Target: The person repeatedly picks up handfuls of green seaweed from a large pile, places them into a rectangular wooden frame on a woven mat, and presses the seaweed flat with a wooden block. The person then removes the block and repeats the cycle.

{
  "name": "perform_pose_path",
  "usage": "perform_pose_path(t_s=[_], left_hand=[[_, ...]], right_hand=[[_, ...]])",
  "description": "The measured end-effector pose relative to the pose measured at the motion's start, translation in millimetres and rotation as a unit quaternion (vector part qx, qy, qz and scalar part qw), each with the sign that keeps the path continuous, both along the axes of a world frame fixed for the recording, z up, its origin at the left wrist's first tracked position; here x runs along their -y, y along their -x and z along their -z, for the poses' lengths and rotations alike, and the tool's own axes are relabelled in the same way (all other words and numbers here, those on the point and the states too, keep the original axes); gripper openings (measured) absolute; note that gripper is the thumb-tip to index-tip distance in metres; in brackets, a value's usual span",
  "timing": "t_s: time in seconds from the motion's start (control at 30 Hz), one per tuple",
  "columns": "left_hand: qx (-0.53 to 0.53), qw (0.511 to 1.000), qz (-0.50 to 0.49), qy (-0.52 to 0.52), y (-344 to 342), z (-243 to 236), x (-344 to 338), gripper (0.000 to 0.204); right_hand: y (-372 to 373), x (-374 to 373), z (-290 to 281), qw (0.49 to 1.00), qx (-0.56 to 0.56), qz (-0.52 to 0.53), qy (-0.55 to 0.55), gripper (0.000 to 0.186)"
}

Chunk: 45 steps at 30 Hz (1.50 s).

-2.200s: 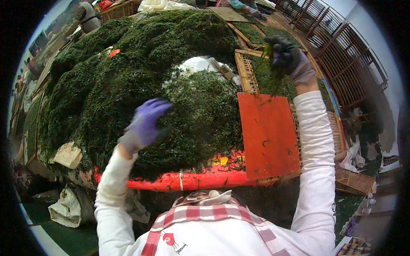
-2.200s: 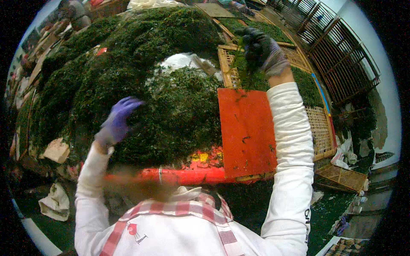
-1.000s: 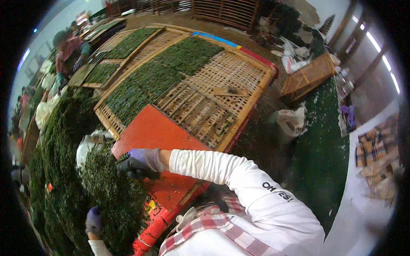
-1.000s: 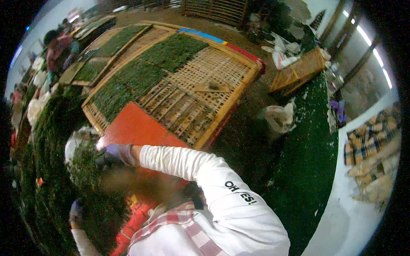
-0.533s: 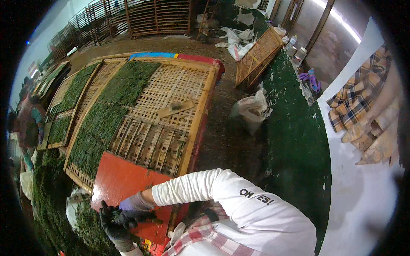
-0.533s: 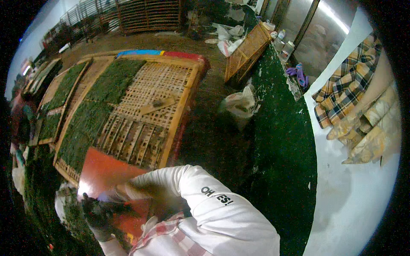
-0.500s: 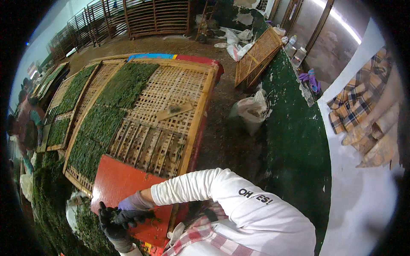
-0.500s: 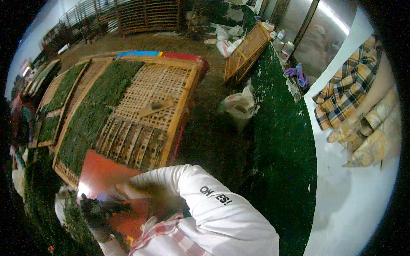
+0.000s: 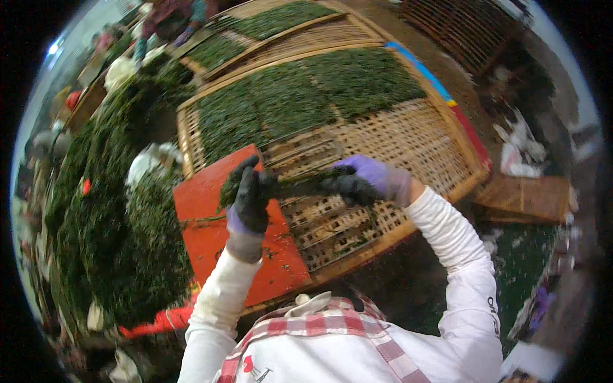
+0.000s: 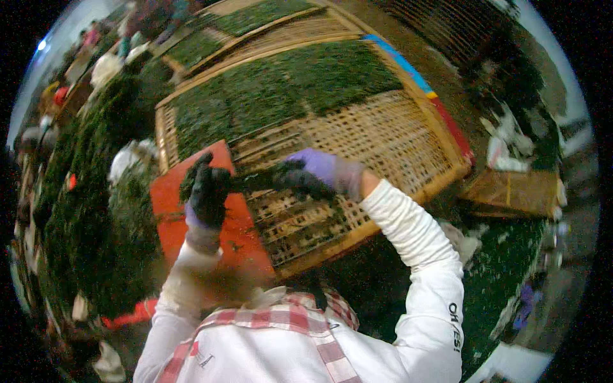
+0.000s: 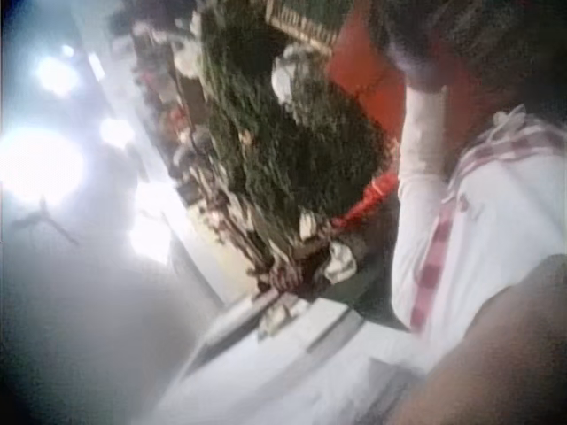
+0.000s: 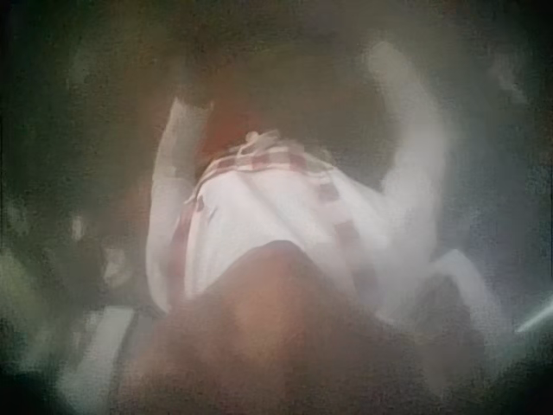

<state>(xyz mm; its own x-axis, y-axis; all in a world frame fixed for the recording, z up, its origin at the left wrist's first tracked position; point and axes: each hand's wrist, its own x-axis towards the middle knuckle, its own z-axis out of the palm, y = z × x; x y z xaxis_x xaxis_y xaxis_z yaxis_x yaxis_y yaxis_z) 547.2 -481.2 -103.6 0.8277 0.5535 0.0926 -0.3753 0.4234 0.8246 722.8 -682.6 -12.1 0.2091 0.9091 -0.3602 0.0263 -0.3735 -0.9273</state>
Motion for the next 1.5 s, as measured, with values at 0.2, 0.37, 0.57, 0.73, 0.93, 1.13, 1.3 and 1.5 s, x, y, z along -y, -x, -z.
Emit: perform_pose_path(t_s=[0.2,0.37,0.57,0.73,0.93,1.13,1.3,1.5], left_hand=[[-0.023,0.988,-0.095,0.115,-5,21,-90,0.036],[0.001,0.986,-0.011,0.166,27,95,-184,0.031],[-0.471,0.879,-0.009,-0.068,69,70,-221,0.026],[-0.356,0.711,-0.105,-0.597,13,42,-162,0.067],[-0.305,0.662,-0.082,-0.680,-55,61,-116,0.073],[-0.201,0.654,-0.105,-0.722,-73,55,-114,0.056],[-0.204,0.583,-0.032,-0.786,-99,56,-107,0.039],[-0.306,0.497,0.000,-0.812,-119,66,-97,0.036]], right_hand=[[-55,-84,44,0.998,0.031,-0.052,-0.025,0.023],[-91,-128,102,0.994,0.014,-0.004,0.107,0.027],[-137,-122,143,0.983,0.048,0.022,0.174,0.035],[-151,-106,127,0.981,-0.005,0.016,0.194,0.045],[-154,-91,110,0.976,0.032,0.063,0.205,0.042],[-169,-82,108,0.969,0.024,0.069,0.237,0.039],[-187,-74,121,0.964,0.041,0.057,0.255,0.042],[-225,-67,142,0.945,0.205,-0.005,0.254,0.047]])
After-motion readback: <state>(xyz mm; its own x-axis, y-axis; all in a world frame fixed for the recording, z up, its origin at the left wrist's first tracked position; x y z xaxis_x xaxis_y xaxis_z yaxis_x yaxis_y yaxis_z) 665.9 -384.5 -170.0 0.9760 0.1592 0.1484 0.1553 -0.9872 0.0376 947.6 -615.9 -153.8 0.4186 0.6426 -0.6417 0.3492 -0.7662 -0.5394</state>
